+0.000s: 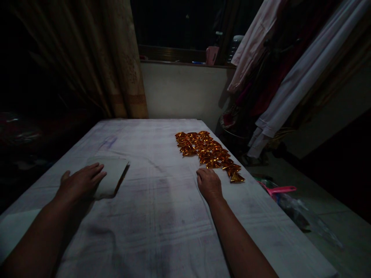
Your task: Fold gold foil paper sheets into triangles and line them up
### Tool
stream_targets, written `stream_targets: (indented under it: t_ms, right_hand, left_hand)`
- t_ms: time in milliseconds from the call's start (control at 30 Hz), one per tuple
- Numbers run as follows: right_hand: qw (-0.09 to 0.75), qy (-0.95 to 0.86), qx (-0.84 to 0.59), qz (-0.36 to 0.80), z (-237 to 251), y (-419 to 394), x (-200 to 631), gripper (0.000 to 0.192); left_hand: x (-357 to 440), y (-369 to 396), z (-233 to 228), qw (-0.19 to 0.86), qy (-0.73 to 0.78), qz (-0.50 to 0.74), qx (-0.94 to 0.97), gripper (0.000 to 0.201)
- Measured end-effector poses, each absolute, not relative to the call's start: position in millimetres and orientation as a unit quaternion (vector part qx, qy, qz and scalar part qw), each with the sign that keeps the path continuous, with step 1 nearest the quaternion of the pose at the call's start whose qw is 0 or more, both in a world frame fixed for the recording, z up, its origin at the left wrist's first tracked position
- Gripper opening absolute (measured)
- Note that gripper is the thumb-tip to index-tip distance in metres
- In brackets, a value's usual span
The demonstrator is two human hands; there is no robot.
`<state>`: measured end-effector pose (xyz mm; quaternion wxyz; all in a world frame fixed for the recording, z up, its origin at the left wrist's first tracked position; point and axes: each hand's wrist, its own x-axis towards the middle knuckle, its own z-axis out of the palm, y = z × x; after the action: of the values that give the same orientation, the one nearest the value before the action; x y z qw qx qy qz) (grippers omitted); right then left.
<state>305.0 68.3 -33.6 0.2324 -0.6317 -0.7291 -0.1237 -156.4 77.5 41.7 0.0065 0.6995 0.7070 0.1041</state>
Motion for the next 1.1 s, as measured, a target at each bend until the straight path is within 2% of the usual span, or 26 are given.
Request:
stream_targets:
  t_ms: [333, 533, 600, 700, 800, 967, 1100]
  right_hand:
    - [0.232, -0.724, -0.638, -0.124, -34.4, 68.3, 304.4, 0.025]
    - [0.231, -0.722, -0.641, -0.122, -33.8, 68.4, 304.2, 0.026]
    - [0.229, -0.722, -0.641, -0.121, -33.3, 68.0, 304.1, 0.025]
    - [0.227, -0.724, -0.641, -0.12, -32.3, 67.6, 303.7, 0.024]
    - [0.227, -0.724, -0.64, -0.12, -31.4, 67.5, 303.5, 0.022]
    - [0.229, -0.724, -0.64, -0.119, -30.9, 67.8, 304.0, 0.023]
    - [0.229, -0.724, -0.641, -0.115, -30.9, 67.8, 304.0, 0.022]
  left_hand:
    - [-133.8, 68.1, 63.3, 0.003, 0.731, 0.053, 0.681, 0.036]
    - [-125.4, 66.0, 76.8, -0.013, 0.734, 0.092, 0.673, 0.041]
    - [-119.8, 65.2, 85.5, 0.011, 0.724, 0.122, 0.679, 0.042]
    - [-102.7, 62.3, 92.8, 0.126, 0.658, 0.178, 0.721, 0.043]
    - [-74.0, 55.8, 83.8, 0.22, 0.568, 0.21, 0.765, 0.05]
    - [-23.4, 34.8, 44.4, 0.124, 0.553, 0.124, 0.815, 0.048]
    - [-6.8, 21.9, 26.3, 0.121, 0.493, 0.028, 0.861, 0.055]
